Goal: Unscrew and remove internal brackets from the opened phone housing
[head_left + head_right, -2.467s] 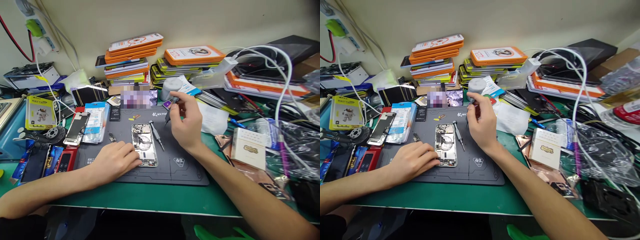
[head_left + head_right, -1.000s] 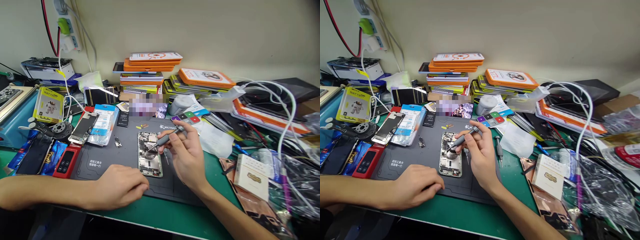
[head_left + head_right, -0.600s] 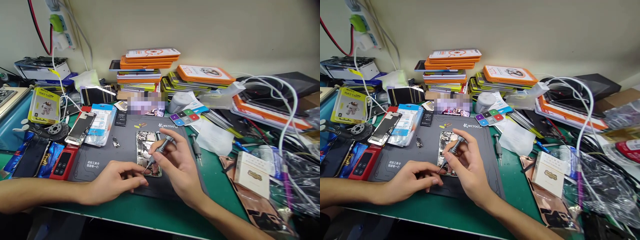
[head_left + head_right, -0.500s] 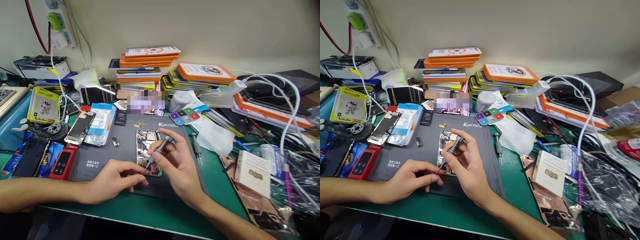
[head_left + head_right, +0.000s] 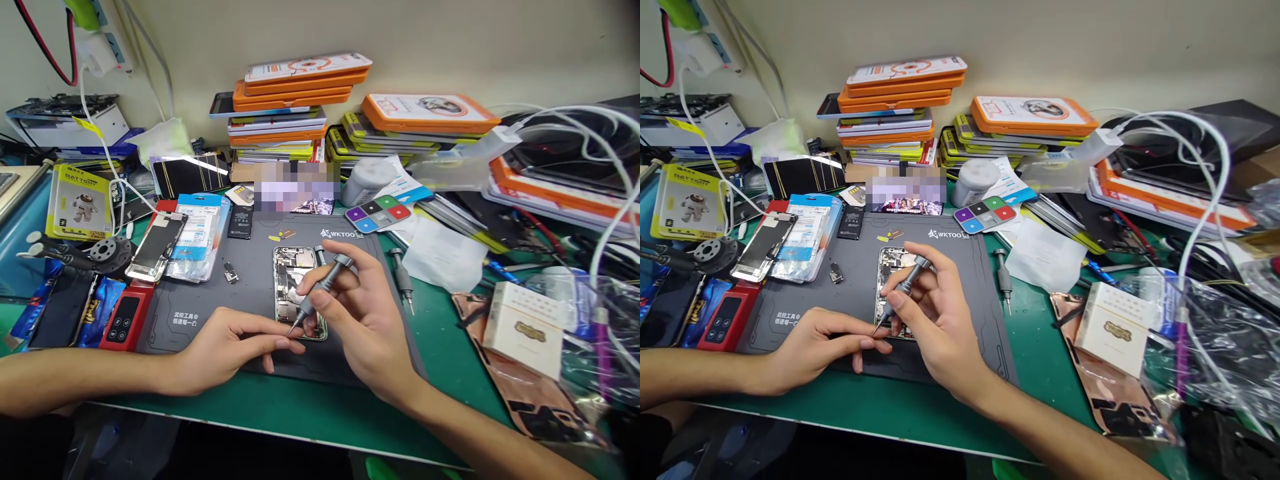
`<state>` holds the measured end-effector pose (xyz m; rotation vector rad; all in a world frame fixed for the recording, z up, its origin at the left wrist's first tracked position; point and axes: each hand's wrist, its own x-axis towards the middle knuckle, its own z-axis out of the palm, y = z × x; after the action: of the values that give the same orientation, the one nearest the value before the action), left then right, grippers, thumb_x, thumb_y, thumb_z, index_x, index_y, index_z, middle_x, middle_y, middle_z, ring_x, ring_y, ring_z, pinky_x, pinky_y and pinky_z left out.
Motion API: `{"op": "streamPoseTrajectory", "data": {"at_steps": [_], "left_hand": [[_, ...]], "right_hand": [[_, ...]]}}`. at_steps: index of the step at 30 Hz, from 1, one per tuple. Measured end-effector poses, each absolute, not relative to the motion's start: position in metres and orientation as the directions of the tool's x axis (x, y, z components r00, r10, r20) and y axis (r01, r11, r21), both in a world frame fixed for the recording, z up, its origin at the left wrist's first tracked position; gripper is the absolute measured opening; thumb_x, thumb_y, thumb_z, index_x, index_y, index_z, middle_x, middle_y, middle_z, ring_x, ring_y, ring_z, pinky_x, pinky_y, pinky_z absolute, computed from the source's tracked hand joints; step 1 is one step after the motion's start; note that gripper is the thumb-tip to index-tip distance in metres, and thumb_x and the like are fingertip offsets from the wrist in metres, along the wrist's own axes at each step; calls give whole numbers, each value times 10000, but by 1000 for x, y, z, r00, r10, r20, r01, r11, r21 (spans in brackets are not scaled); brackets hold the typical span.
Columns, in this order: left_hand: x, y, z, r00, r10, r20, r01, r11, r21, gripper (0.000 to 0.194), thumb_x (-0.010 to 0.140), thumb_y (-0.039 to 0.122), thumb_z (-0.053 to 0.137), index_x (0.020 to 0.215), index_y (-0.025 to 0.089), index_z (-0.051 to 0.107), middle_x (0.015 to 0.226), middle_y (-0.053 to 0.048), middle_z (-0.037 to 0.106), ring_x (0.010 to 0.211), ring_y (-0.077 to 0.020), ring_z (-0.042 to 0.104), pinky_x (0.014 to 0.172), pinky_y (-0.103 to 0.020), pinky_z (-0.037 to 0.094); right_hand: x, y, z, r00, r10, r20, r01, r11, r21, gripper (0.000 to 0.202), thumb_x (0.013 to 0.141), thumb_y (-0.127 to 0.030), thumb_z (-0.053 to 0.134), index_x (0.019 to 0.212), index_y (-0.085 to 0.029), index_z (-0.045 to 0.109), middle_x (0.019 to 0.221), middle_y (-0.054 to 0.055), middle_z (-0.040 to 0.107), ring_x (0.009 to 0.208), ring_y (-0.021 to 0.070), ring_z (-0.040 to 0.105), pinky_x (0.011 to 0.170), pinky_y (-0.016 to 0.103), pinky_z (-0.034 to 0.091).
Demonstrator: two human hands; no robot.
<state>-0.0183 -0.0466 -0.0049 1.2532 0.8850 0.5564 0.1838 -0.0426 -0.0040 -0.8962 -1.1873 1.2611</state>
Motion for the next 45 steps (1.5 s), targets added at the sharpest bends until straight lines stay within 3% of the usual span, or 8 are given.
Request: {"op": "streamPoseTrajectory", "data": {"at_steps": [6,25,29,35,41,45], "left_hand": [[-17,-45,-1,562,774,-291,88,293,952,201,974,321,692,1113,241,814,1036,-35,810,627,-62,640,690,-164,573],[-17,-46,0,581,768,-271,84,274,958,211,983,300,688,1152,246,801,1045,-39,809,619,-56,624,688,-157,570],[-18,-46,1,580,766,-277,86,281,956,220,982,322,688,1158,249,799,1049,-41,808,625,-63,625,689,-169,571],[-17,-45,2,570,772,-280,72,293,953,251,998,328,667,1217,263,772,1046,-41,807,616,-54,614,689,-171,561],[-17,-45,0,544,795,-269,30,302,953,213,1001,343,667,1140,239,791,1011,-39,808,608,-45,613,645,-152,537],[-18,-46,0,545,792,-273,48,296,954,222,1007,340,655,1145,226,785,1014,-50,806,608,-52,604,646,-164,535]], "right_hand": [[184,-42,-2,-95,988,125,-270,95,-958,427,967,-271,687,1332,-331,472,937,-14,670,598,91,606,521,216,612],[185,-39,-9,-138,990,-19,-364,-69,-929,437,949,-342,708,1323,-327,483,953,-17,670,543,84,608,531,236,603],[185,-39,-10,-114,994,1,-346,-38,-938,425,959,-324,689,1330,-330,482,949,-14,662,551,89,597,552,246,612],[186,-42,-9,-56,996,74,-315,52,-948,432,973,-318,663,1361,-334,473,968,11,654,724,131,611,599,240,603],[185,-43,-11,-18,968,249,-246,237,-940,420,991,-274,635,1368,-365,473,977,24,681,788,168,648,657,311,611],[185,-43,-12,-21,967,252,-240,240,-941,422,995,-280,624,1376,-362,463,976,29,671,784,179,654,653,335,623]]}}
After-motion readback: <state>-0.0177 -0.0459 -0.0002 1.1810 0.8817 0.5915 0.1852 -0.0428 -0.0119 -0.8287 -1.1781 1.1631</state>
